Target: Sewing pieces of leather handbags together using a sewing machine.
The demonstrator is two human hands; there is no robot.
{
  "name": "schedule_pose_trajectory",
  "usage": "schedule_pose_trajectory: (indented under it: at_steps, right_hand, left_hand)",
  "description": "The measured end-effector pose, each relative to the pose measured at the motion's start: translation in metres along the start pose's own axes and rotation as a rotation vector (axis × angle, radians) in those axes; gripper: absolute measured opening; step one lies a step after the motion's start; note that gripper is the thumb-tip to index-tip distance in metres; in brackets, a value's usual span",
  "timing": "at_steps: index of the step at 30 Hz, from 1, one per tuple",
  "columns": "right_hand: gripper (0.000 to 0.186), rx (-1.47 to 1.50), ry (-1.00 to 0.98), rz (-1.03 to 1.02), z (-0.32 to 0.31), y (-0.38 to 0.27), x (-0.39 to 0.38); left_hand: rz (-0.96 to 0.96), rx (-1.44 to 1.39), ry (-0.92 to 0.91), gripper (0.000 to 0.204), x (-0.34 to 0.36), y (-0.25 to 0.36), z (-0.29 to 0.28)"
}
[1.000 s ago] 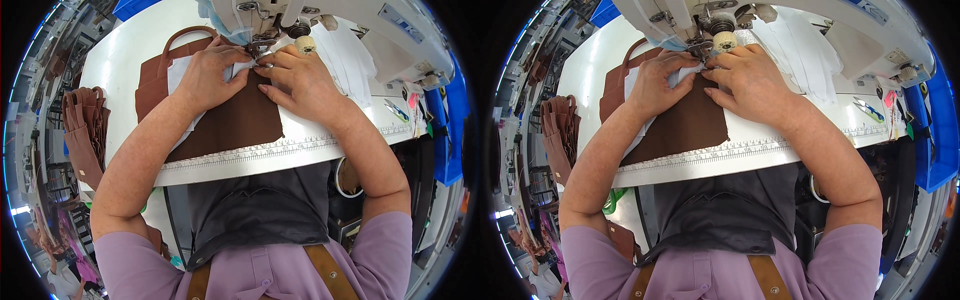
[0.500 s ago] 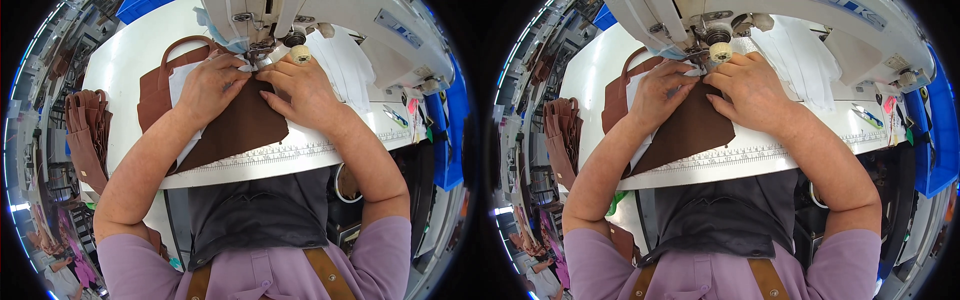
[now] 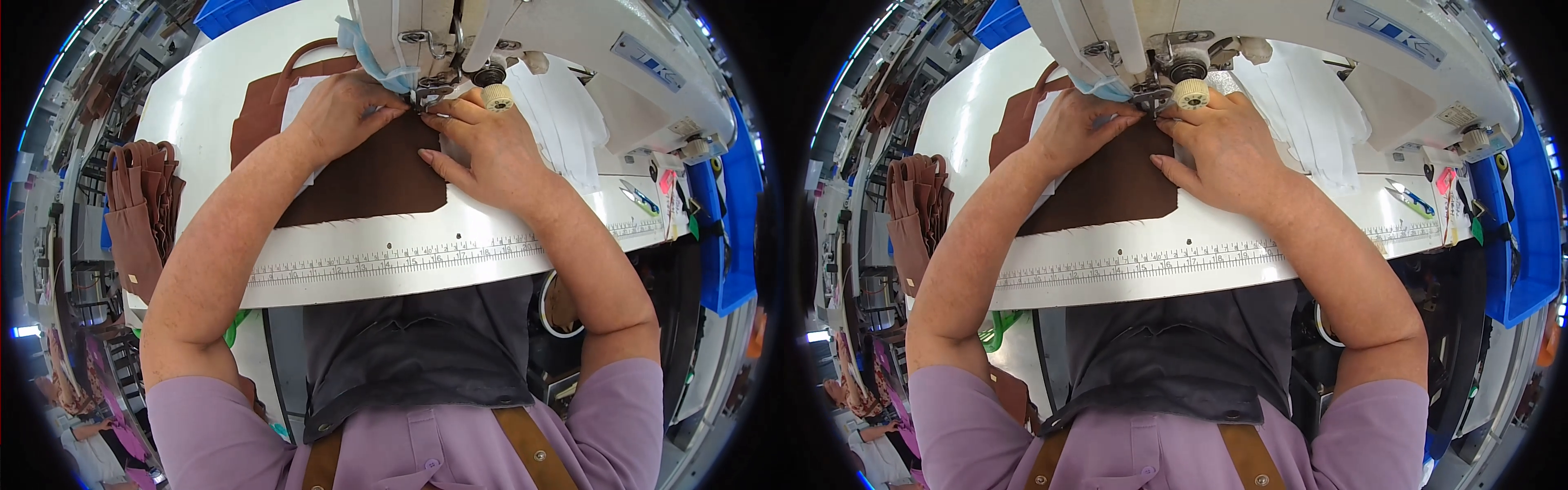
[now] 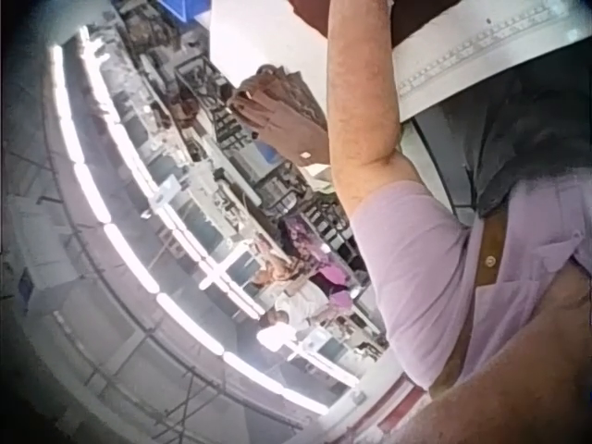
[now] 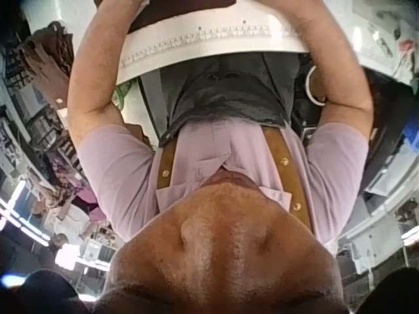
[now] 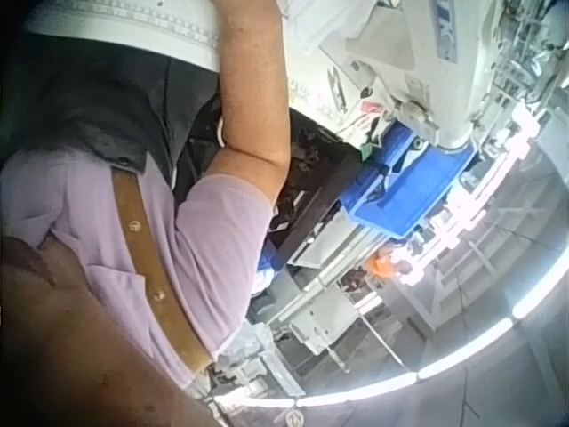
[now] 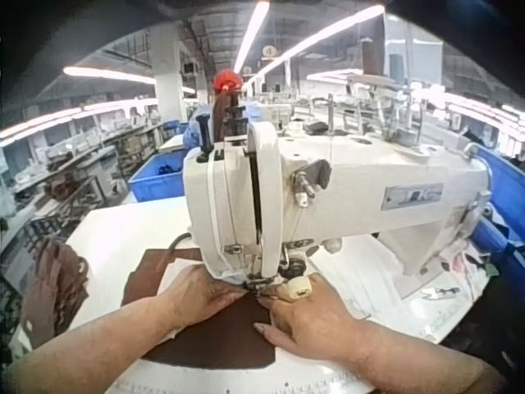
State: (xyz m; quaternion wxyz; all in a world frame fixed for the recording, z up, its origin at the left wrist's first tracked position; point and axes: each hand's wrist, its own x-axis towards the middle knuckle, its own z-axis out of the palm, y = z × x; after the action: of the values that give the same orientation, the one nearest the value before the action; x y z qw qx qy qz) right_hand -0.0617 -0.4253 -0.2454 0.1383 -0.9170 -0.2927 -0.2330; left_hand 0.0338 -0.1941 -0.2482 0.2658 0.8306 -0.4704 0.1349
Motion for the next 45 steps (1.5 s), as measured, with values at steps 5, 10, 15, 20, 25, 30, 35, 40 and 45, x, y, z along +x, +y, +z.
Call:
schedule_pose_trajectory:
  at_steps: [5, 10, 15, 20, 25, 30, 35, 40, 45]
  right_hand:
    - [0.042, -0.001, -0.003, -0.003, -0.001, -0.001, 0.002]
    - [0.038, 0.038, -0.011, 0.012, -0.005, 0.002, 0.002]
    - [0.031, 0.139, -0.009, 0.02, -0.003, 0.005, 0.001]
    - [0.028, 0.185, 0.012, 0.0, -0.002, 0.004, 0.001]
    - [0.028, 0.161, -0.001, -0.004, -0.004, 0.002, 0.0]
    - [0.029, 0.154, -0.007, -0.025, -0.005, 0.0, 0.003]
    - [0.031, 0.102, -0.035, 0.005, -0.005, -0.003, 0.003]
    - [0.033, 0.087, -0.111, 0.012, -0.01, -0.004, 0.003]
    - [0.031, 0.105, -0.096, 0.011, -0.01, 0.0, 0.004]
  left_hand:
    - [0.07, 0.332, 0.0, 0.017, 0.007, 0.016, -0.014]
    - [-0.128, 0.452, 0.057, 0.027, -0.017, 0.086, 0.0]
    - [-0.316, -0.116, 0.012, 0.036, -0.039, 0.096, 0.009]
    - [-0.202, -0.372, -0.076, 0.032, -0.028, 0.034, -0.011]
    - [-0.272, -0.324, -0.088, 0.025, -0.009, 0.029, -0.008]
    - [-0.202, -0.322, 0.002, 0.027, -0.01, 0.014, -0.005]
    - [-0.301, -0.327, -0.118, 0.021, 0.0, 0.003, -0.009]
    - [-0.343, -0.318, -0.042, 0.014, 0.001, 0.001, -0.008]
    - [-0.199, 0.023, 0.222, 0.026, -0.004, 0.004, 0.0]
